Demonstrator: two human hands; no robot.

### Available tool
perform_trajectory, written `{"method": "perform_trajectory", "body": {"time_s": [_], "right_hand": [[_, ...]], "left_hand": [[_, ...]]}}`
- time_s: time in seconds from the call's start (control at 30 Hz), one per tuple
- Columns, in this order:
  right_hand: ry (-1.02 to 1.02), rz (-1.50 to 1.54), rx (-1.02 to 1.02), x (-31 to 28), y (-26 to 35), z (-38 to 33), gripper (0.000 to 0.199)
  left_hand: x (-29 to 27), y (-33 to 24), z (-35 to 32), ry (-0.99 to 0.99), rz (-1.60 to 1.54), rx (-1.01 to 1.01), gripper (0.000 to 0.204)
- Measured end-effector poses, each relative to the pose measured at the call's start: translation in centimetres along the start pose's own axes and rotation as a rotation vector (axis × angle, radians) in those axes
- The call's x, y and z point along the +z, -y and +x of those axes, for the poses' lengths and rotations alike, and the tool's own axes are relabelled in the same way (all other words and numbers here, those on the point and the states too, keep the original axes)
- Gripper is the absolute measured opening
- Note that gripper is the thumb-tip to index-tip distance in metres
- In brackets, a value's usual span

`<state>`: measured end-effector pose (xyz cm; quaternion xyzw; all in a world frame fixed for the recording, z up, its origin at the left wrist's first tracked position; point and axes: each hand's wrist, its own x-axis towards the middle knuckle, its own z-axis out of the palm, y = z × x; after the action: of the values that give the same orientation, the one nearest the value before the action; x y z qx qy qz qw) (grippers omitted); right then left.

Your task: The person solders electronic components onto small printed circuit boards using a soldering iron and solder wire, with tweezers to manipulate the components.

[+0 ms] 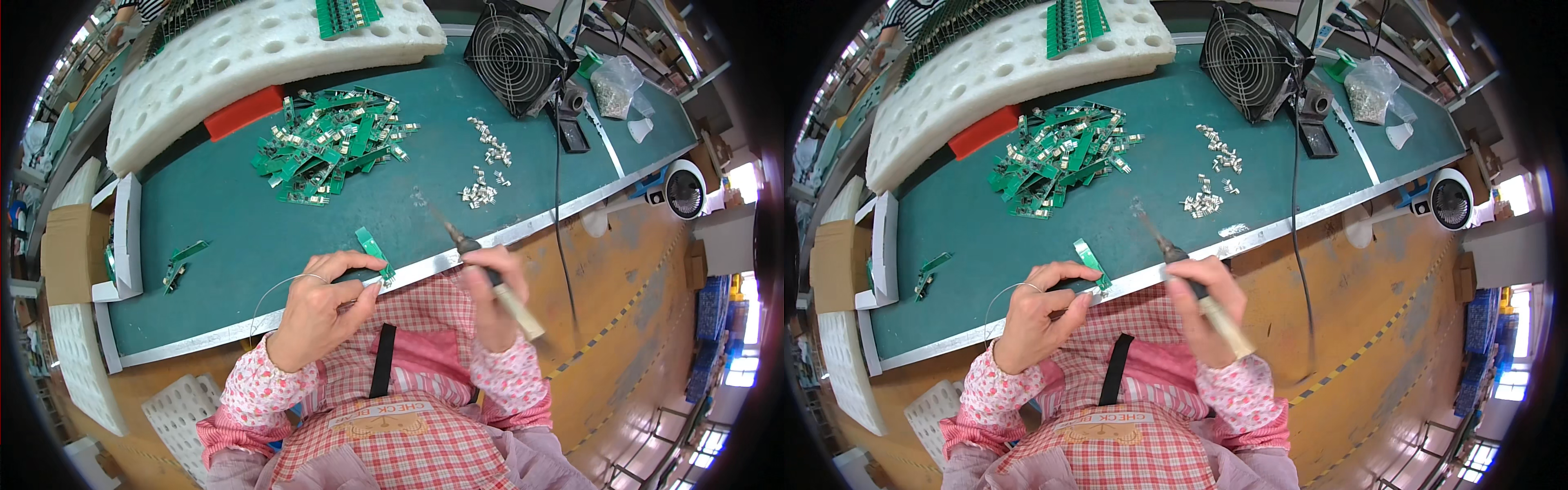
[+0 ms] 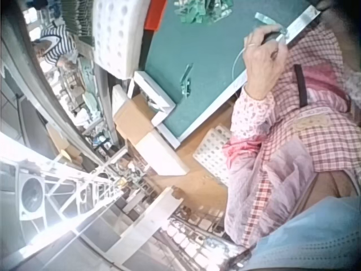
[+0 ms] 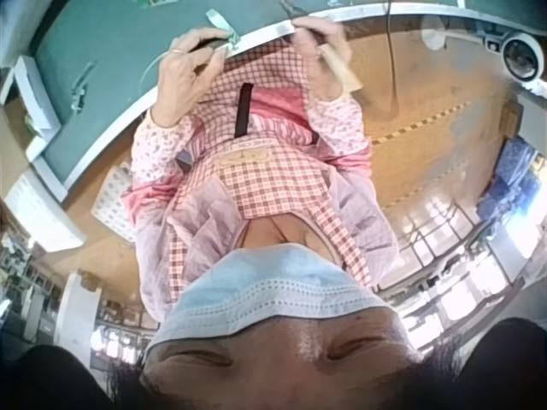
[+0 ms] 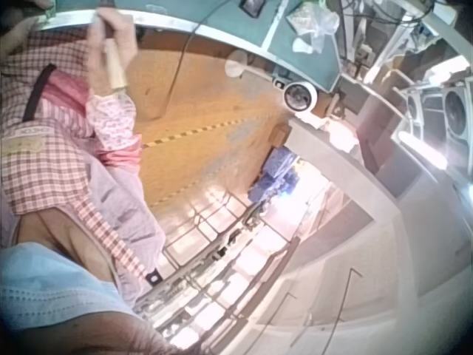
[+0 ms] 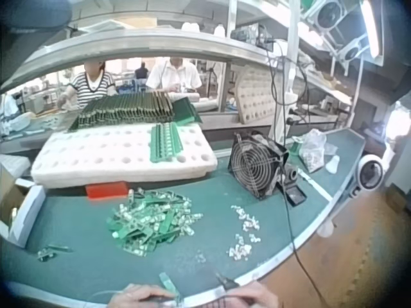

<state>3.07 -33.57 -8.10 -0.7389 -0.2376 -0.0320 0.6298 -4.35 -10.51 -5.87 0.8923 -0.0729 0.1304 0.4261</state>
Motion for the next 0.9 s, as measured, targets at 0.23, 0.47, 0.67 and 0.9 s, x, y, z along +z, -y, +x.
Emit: {"method": "perform_trajectory", "body": {"time_s": [0.23,0.47,0.67,0.9], "right_hand": [[-0.001,-0.403,-0.259,6.0,0.9,-0.1,0.056],[0.124,-0.184,-0.106,4.1,0.6,1.6,0.058],[-0.063,-0.396,-0.444,0.5,1.7,-0.3,0.030],[-0.047,-0.210,-0.438,-0.2,2.1,-2.2,0.013]], "left_hand": [[-0.1,-0.2,0.2,0.006,-0.021,-0.020,0.019],[1.8,-0.9,0.1,-0.087,0.071,0.039,0.011],[2.2,-1.1,-0.2,-0.115,0.076,0.025,0.011],[2.3,-0.8,-0.4,-0.114,0.071,0.041,0.012]]}}
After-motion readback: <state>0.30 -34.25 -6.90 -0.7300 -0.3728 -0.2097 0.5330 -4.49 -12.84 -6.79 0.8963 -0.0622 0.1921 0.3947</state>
